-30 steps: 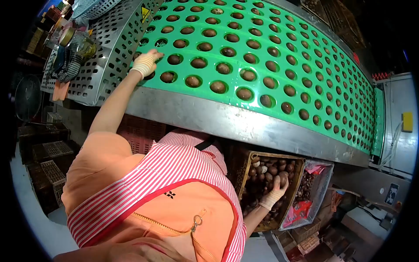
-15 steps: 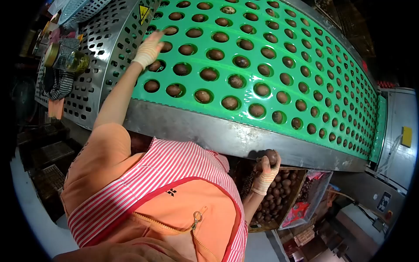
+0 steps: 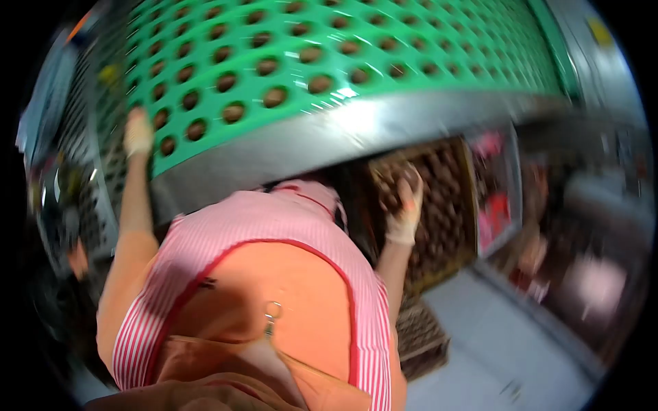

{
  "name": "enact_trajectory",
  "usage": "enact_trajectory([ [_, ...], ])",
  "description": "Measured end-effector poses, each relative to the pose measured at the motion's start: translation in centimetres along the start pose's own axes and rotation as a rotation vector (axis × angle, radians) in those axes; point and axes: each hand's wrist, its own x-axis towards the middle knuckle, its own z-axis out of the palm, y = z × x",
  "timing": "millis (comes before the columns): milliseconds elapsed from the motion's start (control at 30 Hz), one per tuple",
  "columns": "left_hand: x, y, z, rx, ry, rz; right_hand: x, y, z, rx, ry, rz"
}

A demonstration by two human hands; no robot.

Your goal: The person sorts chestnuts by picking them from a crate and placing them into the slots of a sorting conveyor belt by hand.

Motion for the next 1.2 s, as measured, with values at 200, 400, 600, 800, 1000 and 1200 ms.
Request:
enact_trajectory([
  [200,0.7,-2.8,3.6,-0.292,-0.210,0.214,-8.0,-1.4,-14.5,0.532,0.132,-0.280],
  [400,-0.4,8.6,-2.3,-0.045,0.065,0.593,-17.6,2.4,-22.9,0.622,0.210,-0.307],
  [600,-20.5,41.2,-2.8,-0.682,-0.708,0.930,-19.9,6.6,-23.3,0.839,0.069,-0.254],
  [800,-35.8,53.7,9.4,-0.225,-0.849,1.590,-19.0,8.3,-24.6,0.855,-0.011,-0.280],
  [1000,-38.8,56.2,9.9,0.158,-0.701,1.544,-19.2,8.9,-25.4,0.901,0.048,-0.175],
  [1200,-38.0,56.9,11.6,0.083,-1.063,1.426,-18.4,9.5,-26.8,0.861,-0.089,-0.151],
])
